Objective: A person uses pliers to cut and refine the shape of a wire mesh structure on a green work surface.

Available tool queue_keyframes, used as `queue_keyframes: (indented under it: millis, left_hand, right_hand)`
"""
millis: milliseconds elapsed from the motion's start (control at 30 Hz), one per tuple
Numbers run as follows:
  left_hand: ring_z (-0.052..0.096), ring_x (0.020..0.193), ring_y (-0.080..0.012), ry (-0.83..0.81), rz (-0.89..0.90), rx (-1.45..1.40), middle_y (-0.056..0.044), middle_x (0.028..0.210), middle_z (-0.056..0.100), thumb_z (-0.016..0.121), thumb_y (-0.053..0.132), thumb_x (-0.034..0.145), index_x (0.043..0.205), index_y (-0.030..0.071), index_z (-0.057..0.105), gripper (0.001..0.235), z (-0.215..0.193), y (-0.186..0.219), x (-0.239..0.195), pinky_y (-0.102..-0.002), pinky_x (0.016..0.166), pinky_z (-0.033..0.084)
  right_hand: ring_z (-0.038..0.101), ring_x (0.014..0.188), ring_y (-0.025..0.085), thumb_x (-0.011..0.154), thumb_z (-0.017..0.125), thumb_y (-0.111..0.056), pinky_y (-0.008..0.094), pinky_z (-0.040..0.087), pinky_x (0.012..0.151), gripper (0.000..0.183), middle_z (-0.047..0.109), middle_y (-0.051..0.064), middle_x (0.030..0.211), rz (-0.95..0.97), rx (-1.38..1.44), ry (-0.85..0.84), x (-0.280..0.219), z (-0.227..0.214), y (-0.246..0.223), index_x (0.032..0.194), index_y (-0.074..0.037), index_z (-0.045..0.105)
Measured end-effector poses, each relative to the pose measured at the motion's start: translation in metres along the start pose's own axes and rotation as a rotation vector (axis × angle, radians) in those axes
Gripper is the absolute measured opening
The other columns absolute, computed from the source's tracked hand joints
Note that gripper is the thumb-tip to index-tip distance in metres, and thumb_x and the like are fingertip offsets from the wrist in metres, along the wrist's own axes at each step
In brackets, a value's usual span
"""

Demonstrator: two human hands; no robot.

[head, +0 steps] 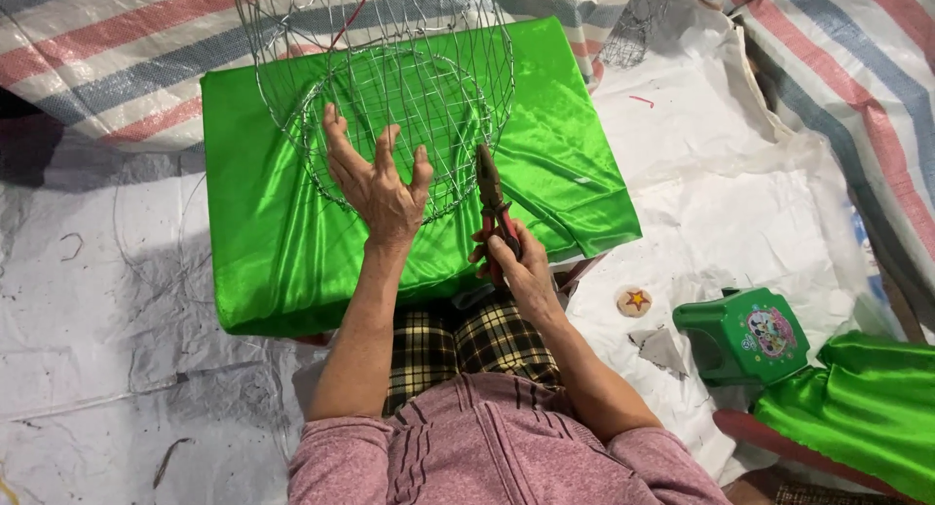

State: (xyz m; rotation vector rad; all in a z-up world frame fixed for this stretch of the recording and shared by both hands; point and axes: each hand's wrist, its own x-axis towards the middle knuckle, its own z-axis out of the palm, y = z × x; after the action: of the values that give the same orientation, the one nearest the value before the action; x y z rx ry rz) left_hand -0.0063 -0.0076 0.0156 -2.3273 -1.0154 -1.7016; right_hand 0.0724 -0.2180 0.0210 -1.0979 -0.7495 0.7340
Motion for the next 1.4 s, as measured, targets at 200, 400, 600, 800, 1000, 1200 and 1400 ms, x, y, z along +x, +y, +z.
queue_keyframes:
  millis: [200, 400, 600, 800, 1000, 1200, 1400]
  left_hand:
    - [0.045, 0.135, -0.0415, 0.012, -0.002, -0.015, -0.027, 0.154, 0.03, 0.051, 0.056, 0.102, 0.106, 0.014, 0.07, 0.047, 0.004, -0.002, -0.002, -0.049, 0.102, 0.039]
    - [0.046, 0.133, -0.0434, 0.024, 0.009, -0.027, -0.027, 0.152, 0.032, 0.052, 0.053, 0.102, 0.108, 0.012, 0.069, 0.045, -0.001, 0.003, 0.001, -0.051, 0.102, 0.039]
    - [0.048, 0.132, -0.0426, 0.016, 0.013, 0.007, -0.027, 0.151, 0.033, 0.051, 0.055, 0.103, 0.108, 0.015, 0.068, 0.044, -0.001, 0.001, 0.0, -0.051, 0.102, 0.04]
    - [0.05, 0.129, -0.0436, 0.031, 0.029, 0.008, -0.028, 0.145, 0.038, 0.05, 0.055, 0.103, 0.108, 0.013, 0.068, 0.046, -0.006, 0.007, 0.005, -0.051, 0.101, 0.041]
    - [0.049, 0.13, -0.0427, 0.041, 0.041, 0.031, -0.027, 0.144, 0.039, 0.049, 0.055, 0.103, 0.109, 0.014, 0.068, 0.045, -0.003, 0.004, 0.002, -0.05, 0.101, 0.041]
    - [0.047, 0.131, -0.044, 0.03, 0.044, 0.02, -0.027, 0.144, 0.038, 0.051, 0.053, 0.103, 0.11, 0.013, 0.067, 0.043, -0.006, 0.007, 0.005, -0.05, 0.102, 0.04]
    - [0.048, 0.131, -0.043, 0.028, 0.035, 0.012, -0.028, 0.147, 0.036, 0.053, 0.051, 0.102, 0.108, 0.013, 0.067, 0.041, -0.007, 0.005, 0.004, -0.05, 0.102, 0.04]
  right_hand:
    - [0.073, 0.085, 0.032, 0.105, 0.054, -0.012, 0.036, 0.064, 0.06, 0.016, 0.068, 0.024, 0.107, -0.076, 0.14, 0.254, 0.02, -0.03, -0.004, 0.114, 0.001, 0.055]
    - [0.074, 0.085, 0.029, 0.105, 0.057, -0.016, 0.034, 0.064, 0.06, 0.018, 0.069, 0.022, 0.106, -0.145, 0.095, 0.296, 0.036, -0.04, -0.026, 0.113, 0.001, 0.055]
    - [0.071, 0.058, 0.025, 0.103, 0.061, -0.014, 0.027, 0.053, 0.041, 0.018, 0.071, 0.022, 0.082, -0.11, -0.039, 0.176, 0.038, -0.042, -0.01, 0.109, 0.003, 0.06]
    - [0.072, 0.061, 0.02, 0.1, 0.065, -0.014, 0.026, 0.054, 0.052, 0.016, 0.076, 0.018, 0.084, -0.198, -0.295, 0.211, 0.042, -0.041, 0.018, 0.111, -0.003, 0.066]
    - [0.071, 0.056, 0.019, 0.101, 0.064, -0.018, 0.026, 0.054, 0.052, 0.015, 0.076, 0.014, 0.079, -0.157, -0.367, 0.203, 0.048, -0.044, 0.027, 0.11, -0.005, 0.067]
    - [0.074, 0.062, 0.021, 0.102, 0.063, -0.018, 0.029, 0.057, 0.052, 0.015, 0.076, 0.015, 0.082, -0.151, -0.353, 0.207, 0.049, -0.043, 0.036, 0.111, -0.006, 0.064]
    - [0.074, 0.082, 0.028, 0.103, 0.059, -0.018, 0.034, 0.065, 0.057, 0.024, 0.069, 0.021, 0.104, -0.012, 0.019, 0.298, 0.06, -0.054, 0.018, 0.114, 0.003, 0.056]
